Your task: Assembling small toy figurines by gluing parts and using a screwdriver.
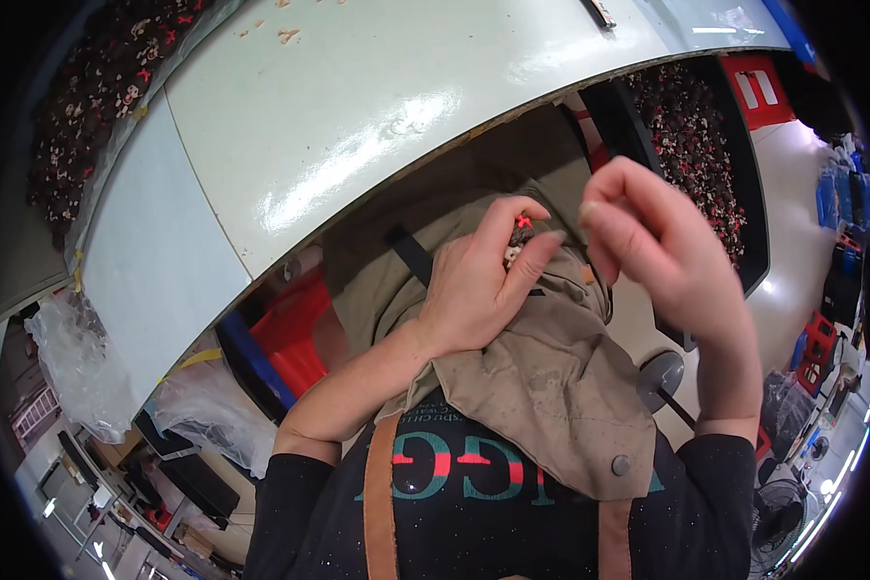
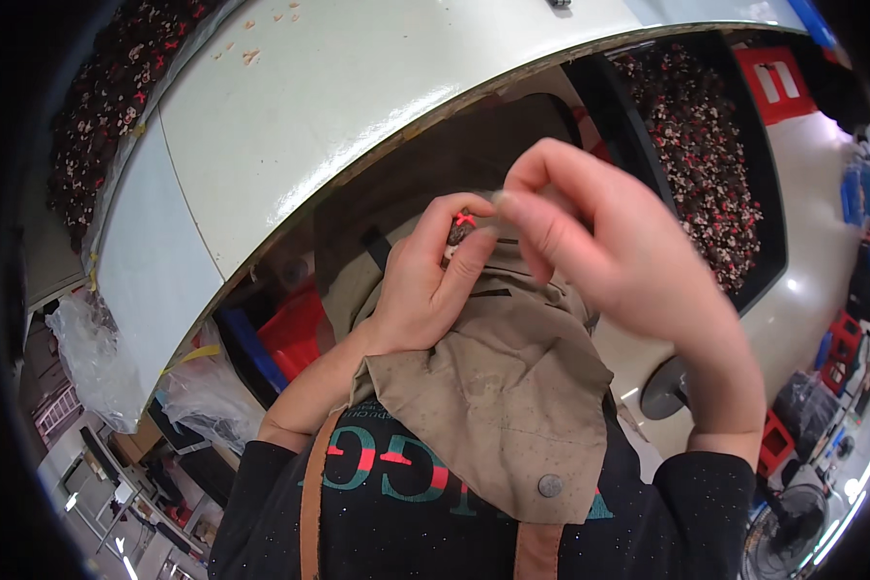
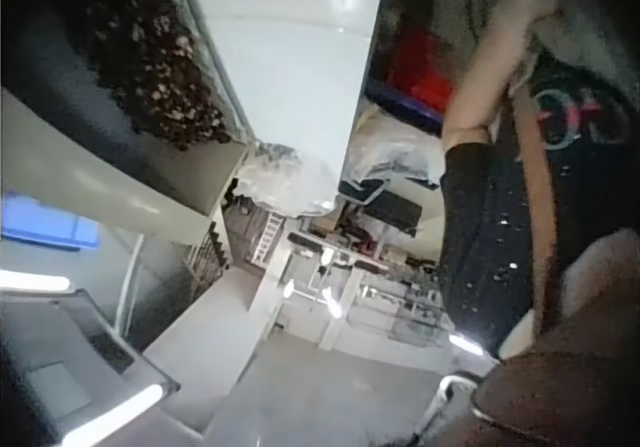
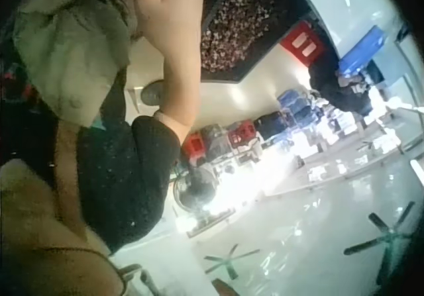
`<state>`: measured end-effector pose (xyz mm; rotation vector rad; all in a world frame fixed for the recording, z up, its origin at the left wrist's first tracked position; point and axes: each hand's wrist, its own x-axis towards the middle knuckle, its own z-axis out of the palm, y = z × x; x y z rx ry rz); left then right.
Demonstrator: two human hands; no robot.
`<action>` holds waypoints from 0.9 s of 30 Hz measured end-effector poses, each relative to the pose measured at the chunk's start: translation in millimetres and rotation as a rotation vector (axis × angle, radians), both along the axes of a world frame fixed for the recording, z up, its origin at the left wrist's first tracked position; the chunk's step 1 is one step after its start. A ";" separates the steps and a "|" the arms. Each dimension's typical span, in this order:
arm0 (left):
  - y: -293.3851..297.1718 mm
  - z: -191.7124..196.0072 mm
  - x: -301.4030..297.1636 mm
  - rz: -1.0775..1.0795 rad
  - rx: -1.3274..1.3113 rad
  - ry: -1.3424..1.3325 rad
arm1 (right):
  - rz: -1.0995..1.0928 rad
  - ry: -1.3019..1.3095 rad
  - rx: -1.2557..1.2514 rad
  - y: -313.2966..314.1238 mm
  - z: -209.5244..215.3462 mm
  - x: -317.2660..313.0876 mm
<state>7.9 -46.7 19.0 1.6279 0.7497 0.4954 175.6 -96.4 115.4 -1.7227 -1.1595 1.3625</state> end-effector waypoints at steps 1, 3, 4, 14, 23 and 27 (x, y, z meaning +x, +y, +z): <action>-1.9 0.6 -0.3 -0.031 0.029 0.008 | 0.026 0.078 -0.050 5.7 -2.4 10.1; -5.2 2.9 -1.0 -0.069 0.053 0.014 | 0.089 0.097 -0.203 19.9 1.5 25.6; -7.3 5.5 -1.3 -0.105 0.005 0.039 | 0.099 0.100 -0.265 24.3 0.4 30.4; -8.3 -16.5 -1.0 -0.053 -0.083 -0.129 | 0.268 -0.222 0.181 1.7 -1.6 7.1; -15.0 -11.3 -4.6 -0.192 0.094 -0.240 | 0.241 0.213 -0.220 11.5 0.4 29.3; -13.9 -2.3 -9.7 -0.274 -0.070 -0.138 | 0.170 0.401 -0.416 11.2 -25.5 44.3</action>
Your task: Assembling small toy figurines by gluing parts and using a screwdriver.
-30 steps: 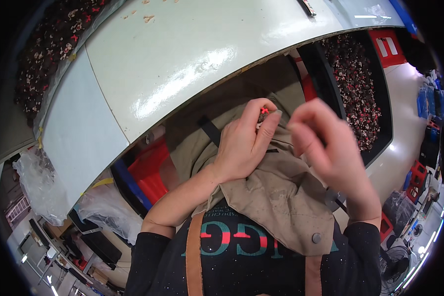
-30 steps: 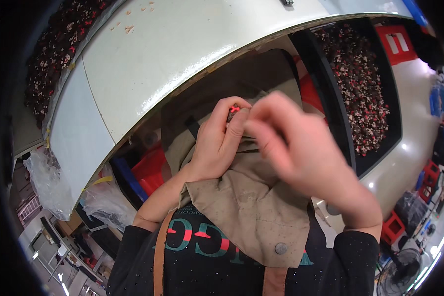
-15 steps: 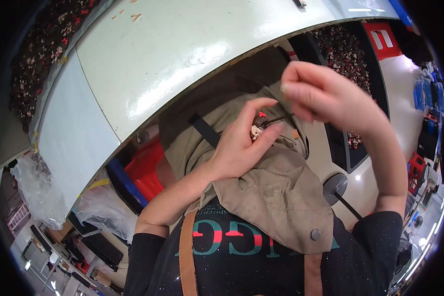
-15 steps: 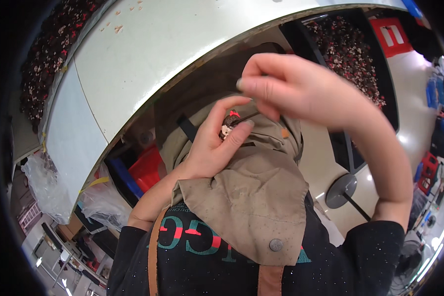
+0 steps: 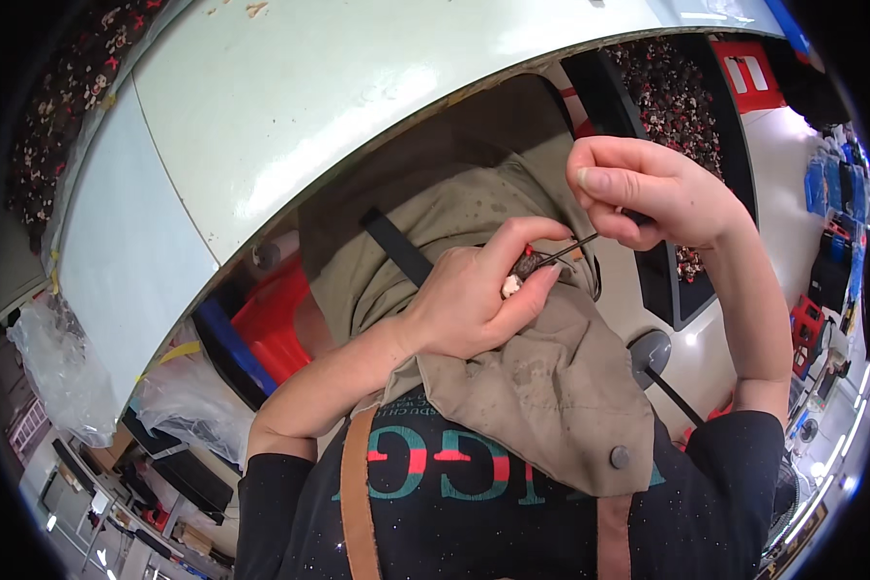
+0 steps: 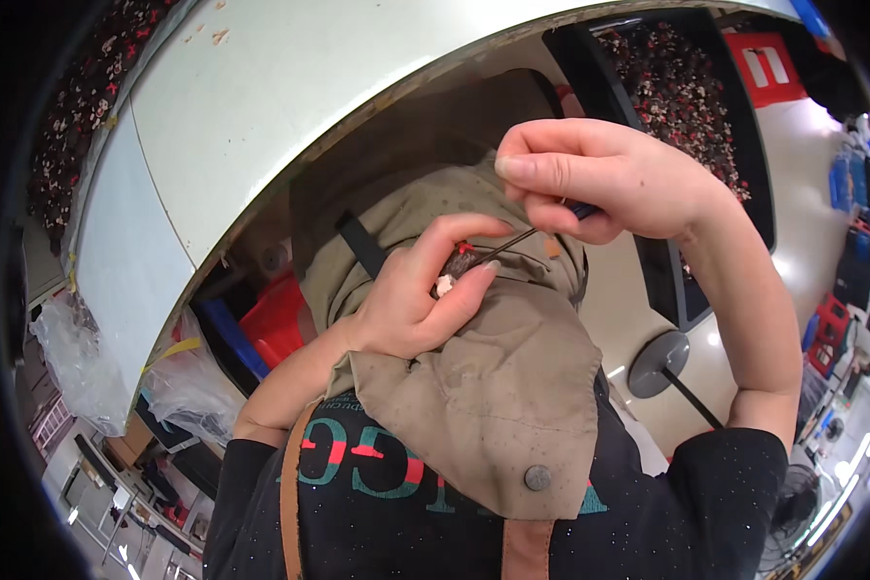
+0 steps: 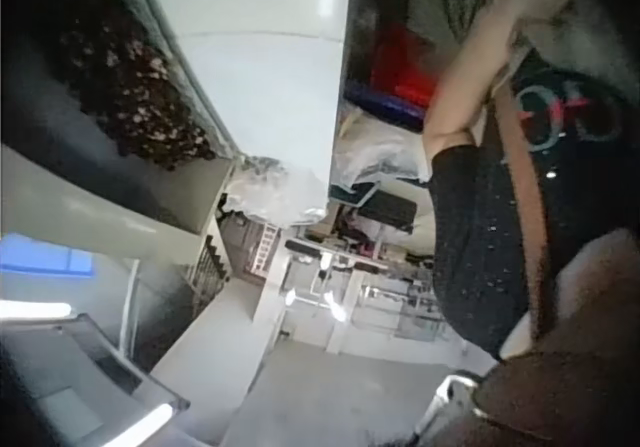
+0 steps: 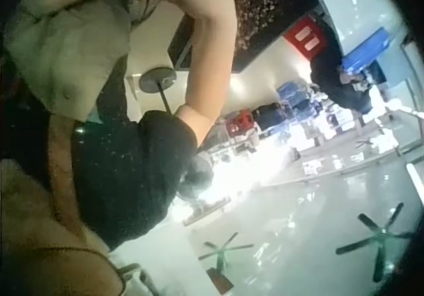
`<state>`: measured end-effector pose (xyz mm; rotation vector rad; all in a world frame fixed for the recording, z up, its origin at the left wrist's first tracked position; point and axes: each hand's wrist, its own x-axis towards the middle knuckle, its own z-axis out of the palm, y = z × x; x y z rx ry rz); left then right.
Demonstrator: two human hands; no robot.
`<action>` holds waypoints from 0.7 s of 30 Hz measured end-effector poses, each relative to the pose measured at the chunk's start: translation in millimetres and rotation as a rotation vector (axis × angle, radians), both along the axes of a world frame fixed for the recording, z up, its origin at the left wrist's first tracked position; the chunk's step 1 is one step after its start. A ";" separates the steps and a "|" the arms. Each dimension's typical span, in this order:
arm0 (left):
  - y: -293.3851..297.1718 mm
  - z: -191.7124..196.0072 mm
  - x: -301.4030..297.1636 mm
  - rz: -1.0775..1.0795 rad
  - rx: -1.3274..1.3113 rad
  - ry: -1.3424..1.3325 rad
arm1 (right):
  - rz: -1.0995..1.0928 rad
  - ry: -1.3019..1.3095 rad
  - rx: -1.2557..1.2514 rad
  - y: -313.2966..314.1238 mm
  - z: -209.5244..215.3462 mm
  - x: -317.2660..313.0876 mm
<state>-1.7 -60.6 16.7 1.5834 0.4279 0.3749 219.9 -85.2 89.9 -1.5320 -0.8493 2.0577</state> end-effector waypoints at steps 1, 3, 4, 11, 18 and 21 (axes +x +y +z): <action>2.0 5.8 -0.9 -0.063 -0.069 0.069 | 0.000 0.002 -0.004 -1.9 -7.5 2.0; 1.7 5.9 -2.6 -0.130 -0.144 0.140 | -0.082 0.122 -0.098 -6.5 -20.7 5.1; 1.3 2.1 -2.9 -0.131 -0.108 0.111 | -0.085 0.123 -0.101 -8.0 -25.6 5.2; 9.9 3.2 -1.9 -0.262 -0.175 0.123 | -0.201 0.351 -0.167 -23.1 -58.4 6.4; 11.9 -7.2 -2.3 -0.129 -0.261 0.057 | -0.128 -0.272 0.316 -31.8 8.0 -25.8; 14.6 0.7 -0.9 -0.233 -0.348 0.166 | -0.150 -0.287 0.416 -39.2 9.9 -29.9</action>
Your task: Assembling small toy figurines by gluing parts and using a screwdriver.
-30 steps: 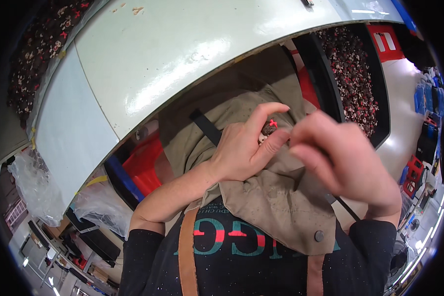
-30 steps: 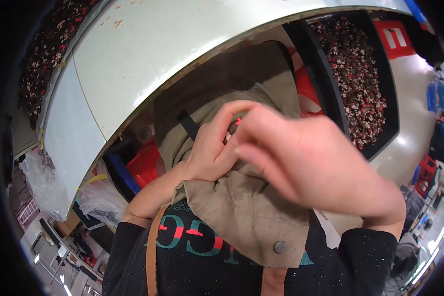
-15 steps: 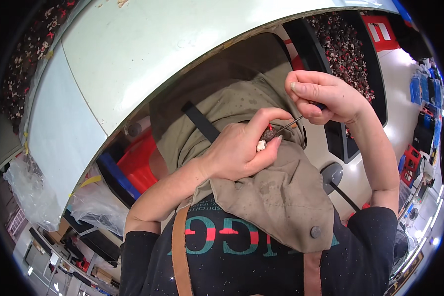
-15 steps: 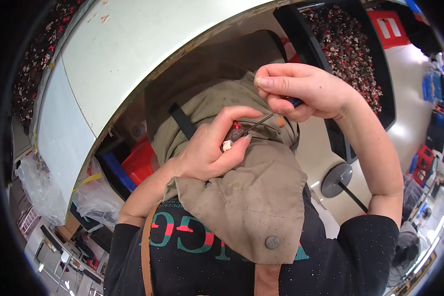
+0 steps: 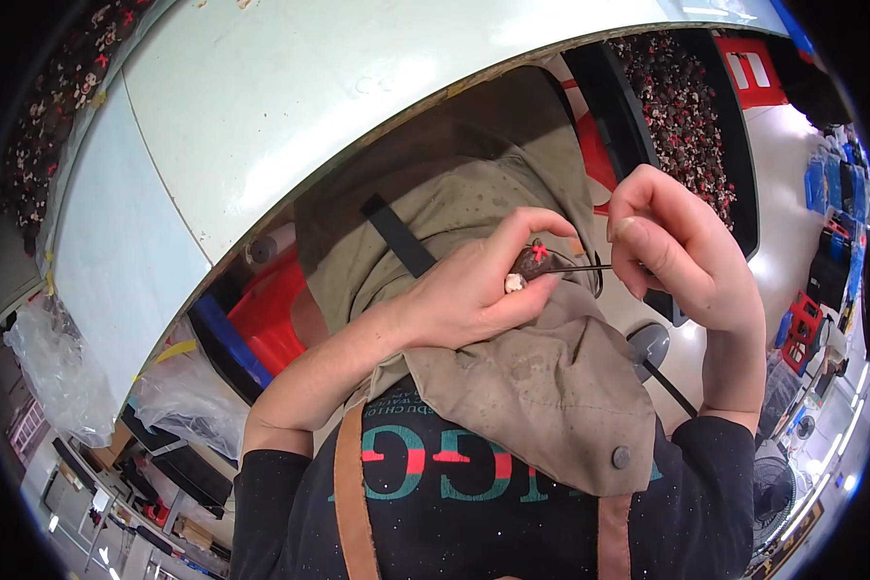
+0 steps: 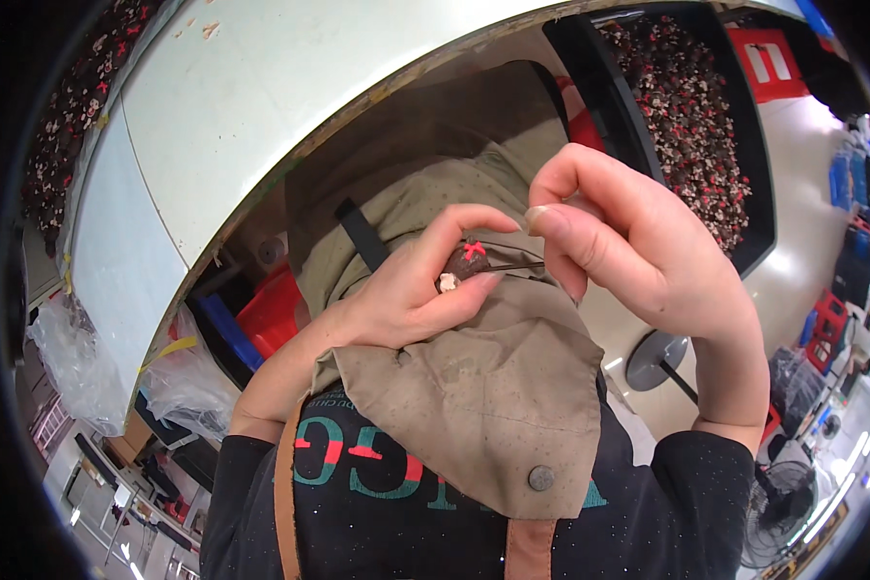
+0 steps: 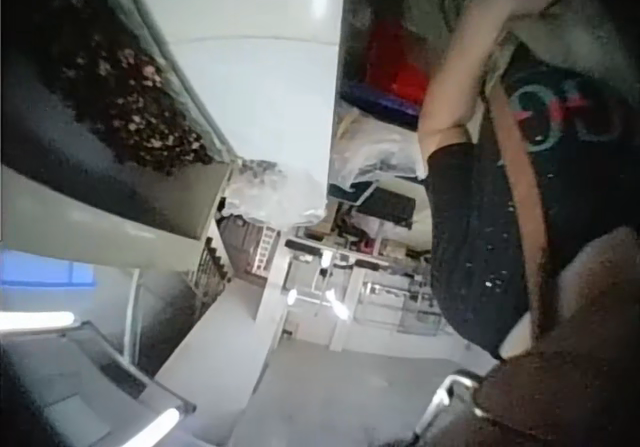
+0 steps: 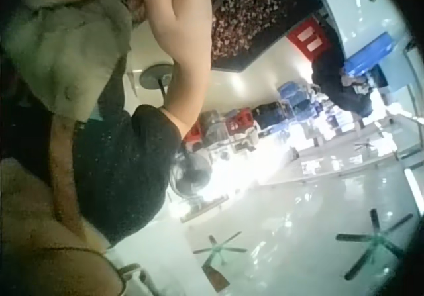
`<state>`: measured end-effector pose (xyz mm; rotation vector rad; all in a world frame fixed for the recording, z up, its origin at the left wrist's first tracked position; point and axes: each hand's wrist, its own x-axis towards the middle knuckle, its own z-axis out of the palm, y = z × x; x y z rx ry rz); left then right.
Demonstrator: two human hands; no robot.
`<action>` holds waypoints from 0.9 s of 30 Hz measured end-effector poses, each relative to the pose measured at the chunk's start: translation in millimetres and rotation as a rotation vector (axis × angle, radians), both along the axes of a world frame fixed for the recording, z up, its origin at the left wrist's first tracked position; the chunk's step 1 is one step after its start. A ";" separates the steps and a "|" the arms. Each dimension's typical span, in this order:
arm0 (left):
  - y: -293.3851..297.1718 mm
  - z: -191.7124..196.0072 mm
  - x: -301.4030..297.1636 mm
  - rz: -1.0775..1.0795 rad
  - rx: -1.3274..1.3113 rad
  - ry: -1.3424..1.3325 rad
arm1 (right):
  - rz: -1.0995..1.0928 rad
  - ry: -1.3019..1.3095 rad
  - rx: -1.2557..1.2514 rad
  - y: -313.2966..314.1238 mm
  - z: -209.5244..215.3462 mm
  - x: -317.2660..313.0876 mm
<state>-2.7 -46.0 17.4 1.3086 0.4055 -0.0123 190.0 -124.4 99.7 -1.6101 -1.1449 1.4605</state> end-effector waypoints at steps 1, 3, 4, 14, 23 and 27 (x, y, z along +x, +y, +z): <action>-3.0 -4.3 1.3 -0.002 0.050 -0.043 | 0.014 0.026 -0.076 2.0 3.2 2.4; -8.7 -10.9 0.7 -0.004 0.096 -0.086 | 0.027 0.121 -0.112 0.1 -5.8 6.1; -9.9 -13.6 -0.1 0.003 0.150 -0.134 | 0.026 0.124 -0.112 8.0 -6.7 9.6; -4.2 -10.0 -6.3 -0.012 -0.004 -0.126 | 0.098 0.691 -0.544 28.0 -66.7 28.0; 3.7 -13.6 -6.7 0.046 -0.180 -0.103 | -0.117 0.897 -0.458 -0.7 -82.8 16.7; 6.2 -0.8 -2.2 0.016 -0.063 -0.033 | -0.061 0.394 -0.252 2.9 -43.7 18.7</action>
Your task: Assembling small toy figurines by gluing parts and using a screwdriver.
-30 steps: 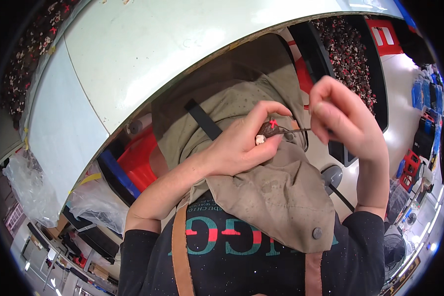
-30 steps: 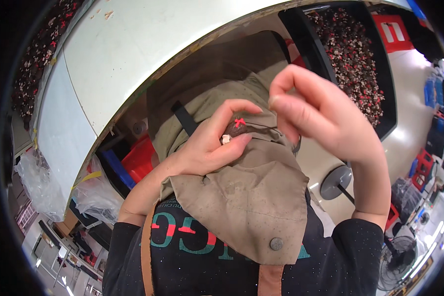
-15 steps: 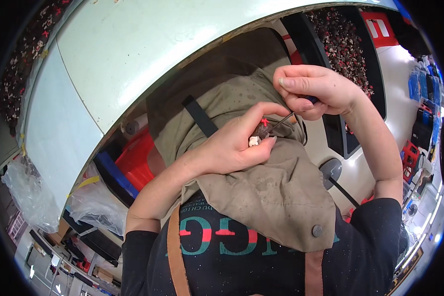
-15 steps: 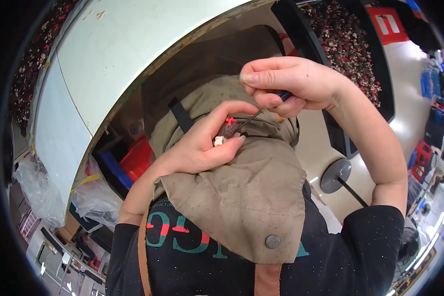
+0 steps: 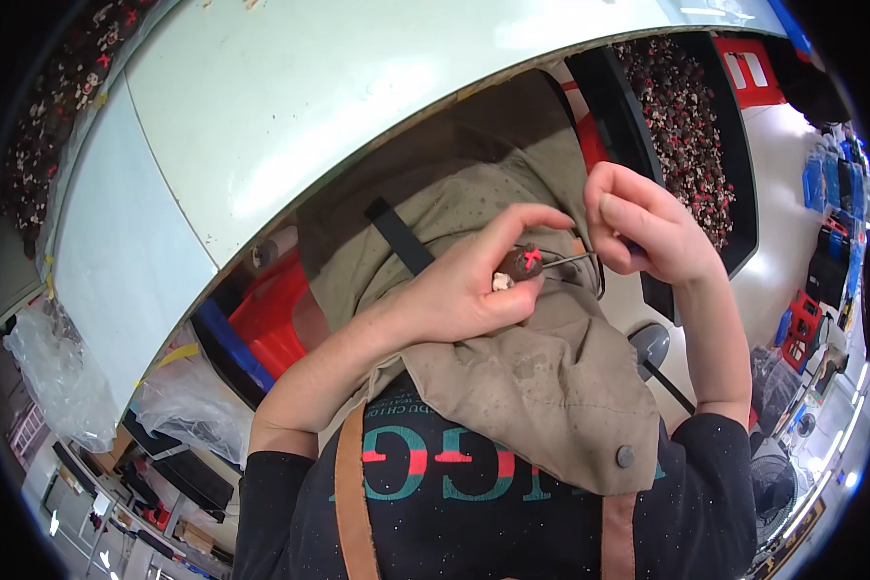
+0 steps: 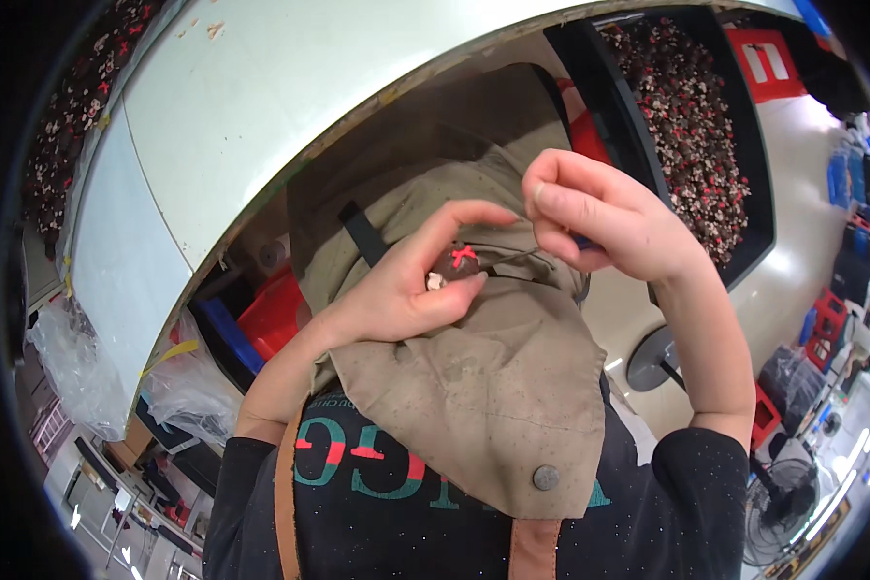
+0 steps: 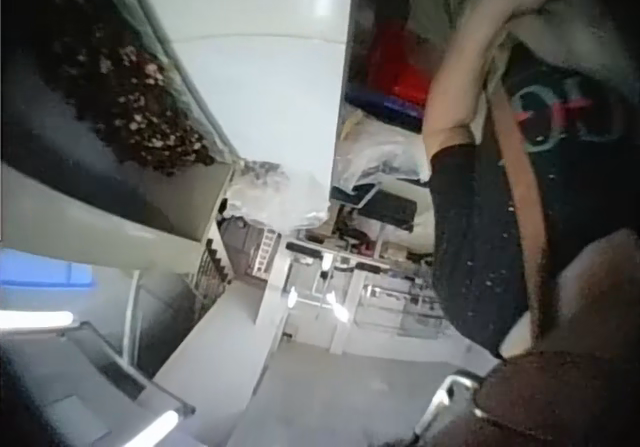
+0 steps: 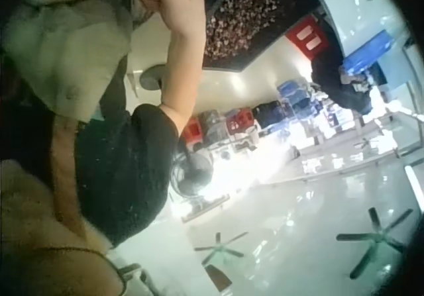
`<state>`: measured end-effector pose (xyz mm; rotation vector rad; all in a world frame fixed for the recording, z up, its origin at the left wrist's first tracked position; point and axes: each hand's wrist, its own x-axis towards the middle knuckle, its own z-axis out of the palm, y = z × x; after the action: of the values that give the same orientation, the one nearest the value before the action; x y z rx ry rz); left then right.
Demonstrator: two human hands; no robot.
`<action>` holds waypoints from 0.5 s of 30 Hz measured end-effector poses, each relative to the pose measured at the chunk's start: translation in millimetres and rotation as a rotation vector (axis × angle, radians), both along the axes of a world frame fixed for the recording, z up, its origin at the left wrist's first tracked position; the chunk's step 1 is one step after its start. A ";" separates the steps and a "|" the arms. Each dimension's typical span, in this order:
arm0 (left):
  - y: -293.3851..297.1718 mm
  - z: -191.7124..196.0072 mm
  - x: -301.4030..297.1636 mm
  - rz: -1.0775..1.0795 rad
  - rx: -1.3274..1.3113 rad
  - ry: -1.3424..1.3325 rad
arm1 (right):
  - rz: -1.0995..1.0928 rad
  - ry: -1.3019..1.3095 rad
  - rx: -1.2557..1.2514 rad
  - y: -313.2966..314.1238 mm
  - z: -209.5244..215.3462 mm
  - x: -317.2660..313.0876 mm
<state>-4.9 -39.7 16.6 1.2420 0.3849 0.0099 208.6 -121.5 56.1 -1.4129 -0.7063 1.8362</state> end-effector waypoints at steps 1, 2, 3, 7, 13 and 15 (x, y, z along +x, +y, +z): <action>0.8 -0.1 1.1 0.002 0.012 -0.010 | 0.002 -0.010 0.012 4.9 11.6 0.0; -1.0 -1.7 0.5 -0.017 0.072 -0.009 | 0.060 -0.077 0.020 10.6 22.4 -3.1; -1.5 0.2 0.2 -0.033 0.134 -0.009 | 0.118 -0.147 0.029 15.0 31.6 -7.5; 4.1 7.6 5.7 -0.081 0.108 0.042 | 0.404 -0.359 0.152 39.3 64.1 -12.7; 12.4 24.4 -12.5 0.047 0.141 0.060 | 0.593 -0.522 0.122 62.3 119.5 -12.4; 18.2 33.0 -14.4 0.079 0.088 0.034 | 0.199 -0.516 0.266 62.4 139.4 -1.4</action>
<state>-19.3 -21.5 49.6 1.3146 0.4665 0.0739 207.3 -59.1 195.5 -1.6936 -1.3373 1.4475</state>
